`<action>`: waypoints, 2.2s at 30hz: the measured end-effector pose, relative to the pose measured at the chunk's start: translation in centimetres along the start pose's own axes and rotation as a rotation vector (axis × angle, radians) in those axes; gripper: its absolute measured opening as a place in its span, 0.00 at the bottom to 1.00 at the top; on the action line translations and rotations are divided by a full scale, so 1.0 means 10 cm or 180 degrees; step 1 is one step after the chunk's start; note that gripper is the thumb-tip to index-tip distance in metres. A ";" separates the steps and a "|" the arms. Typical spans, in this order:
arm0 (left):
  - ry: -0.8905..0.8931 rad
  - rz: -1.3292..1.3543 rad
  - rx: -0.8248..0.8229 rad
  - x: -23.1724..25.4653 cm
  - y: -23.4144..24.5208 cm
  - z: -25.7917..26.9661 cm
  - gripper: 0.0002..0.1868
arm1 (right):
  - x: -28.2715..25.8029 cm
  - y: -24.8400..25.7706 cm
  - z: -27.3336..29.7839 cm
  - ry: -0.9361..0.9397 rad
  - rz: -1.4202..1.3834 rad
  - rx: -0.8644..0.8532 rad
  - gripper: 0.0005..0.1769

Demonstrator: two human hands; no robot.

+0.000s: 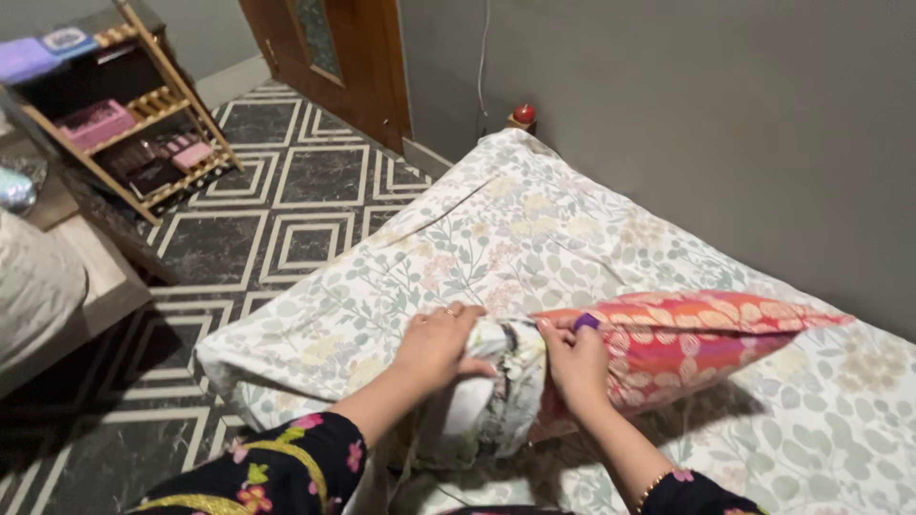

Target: The person puts a patterned pillowcase onto a pillow by hand, pulling the fabric over the pillow and tucking the edges in.

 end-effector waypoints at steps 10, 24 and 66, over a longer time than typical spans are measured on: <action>0.0834 -0.0411 0.0731 -0.56 0.12 -0.25 0.39 | 0.04 -0.71 0.32 0.0343 0.0066 -0.1335 0.22; 0.0828 -0.0400 0.0119 -0.43 0.18 -0.34 0.53 | 0.36 -0.34 -0.06 0.0194 0.0600 -0.0104 0.17; 0.1352 -0.0238 -0.1053 -1.46 -0.96 0.11 0.55 | 1.67 -1.36 0.33 -0.0367 0.0632 -0.2607 0.26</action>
Point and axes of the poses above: each hand's wrist, its own z-axis away from the middle knuckle, its own y-axis out of the back of the hand, x = y × z, the point moved 6 cm from there along -z, towards the middle knuckle, and after that the axes turned 11 degrees about y, right-handed, at the moved point
